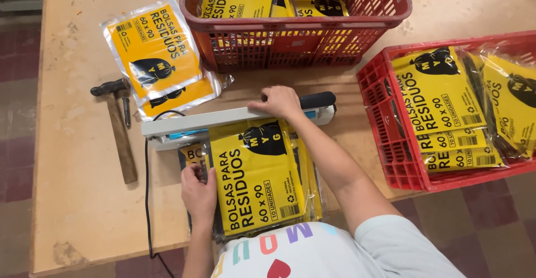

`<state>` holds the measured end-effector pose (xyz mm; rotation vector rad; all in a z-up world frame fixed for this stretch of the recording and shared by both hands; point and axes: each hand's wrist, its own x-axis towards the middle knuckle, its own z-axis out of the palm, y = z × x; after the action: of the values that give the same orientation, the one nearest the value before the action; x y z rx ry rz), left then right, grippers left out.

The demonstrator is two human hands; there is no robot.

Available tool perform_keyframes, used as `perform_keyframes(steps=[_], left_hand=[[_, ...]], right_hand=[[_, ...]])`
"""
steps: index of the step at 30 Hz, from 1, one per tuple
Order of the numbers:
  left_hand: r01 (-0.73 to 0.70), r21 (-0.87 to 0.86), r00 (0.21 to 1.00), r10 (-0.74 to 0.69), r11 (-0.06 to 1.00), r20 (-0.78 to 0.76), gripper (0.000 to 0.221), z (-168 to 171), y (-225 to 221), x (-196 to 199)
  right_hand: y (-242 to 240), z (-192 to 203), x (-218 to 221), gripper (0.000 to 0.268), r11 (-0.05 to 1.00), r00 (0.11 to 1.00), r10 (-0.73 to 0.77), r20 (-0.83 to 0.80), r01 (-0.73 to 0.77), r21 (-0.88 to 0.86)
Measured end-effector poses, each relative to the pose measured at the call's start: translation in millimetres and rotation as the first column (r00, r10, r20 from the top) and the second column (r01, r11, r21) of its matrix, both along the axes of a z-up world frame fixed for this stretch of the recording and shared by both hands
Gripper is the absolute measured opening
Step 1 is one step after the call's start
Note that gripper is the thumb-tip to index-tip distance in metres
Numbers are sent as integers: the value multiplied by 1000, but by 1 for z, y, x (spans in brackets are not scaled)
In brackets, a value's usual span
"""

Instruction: Using a manual heat sealer to seal the ends of plastic bags and then placing them into a storage crate.

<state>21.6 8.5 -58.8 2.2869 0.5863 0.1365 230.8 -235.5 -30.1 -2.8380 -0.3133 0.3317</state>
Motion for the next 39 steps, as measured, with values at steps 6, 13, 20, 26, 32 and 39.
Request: perform_keyframes(steps=[6,13,20,26,32,39], left_hand=[[96,-91,938,-121,991,-325,48,23,2,3],[128,-89,915,-153,988,-373,45,34,6,-3],[104,-84,929,-127,991,-347,39,9,14,-12],[225,-36,957,-227,974,-180,18,-2,9,-21],[249,34,966,-245,968,-87,14,-24,10,-23],[205,-1,973,-203,979,106,15,-27,8,-31]], right_hand=[[-1,0,0,69,1000,999,16,50,-17,11],[-13,-11,-7,32,892,879,94,467,-283,354],[-28,1,-137,20,870,836,-39,547,-241,430],[-28,-1,-197,66,751,861,-394,-323,504,427],[-27,21,-192,69,713,775,-482,-409,618,332],[-18,-14,-204,44,676,826,-422,-374,561,478]])
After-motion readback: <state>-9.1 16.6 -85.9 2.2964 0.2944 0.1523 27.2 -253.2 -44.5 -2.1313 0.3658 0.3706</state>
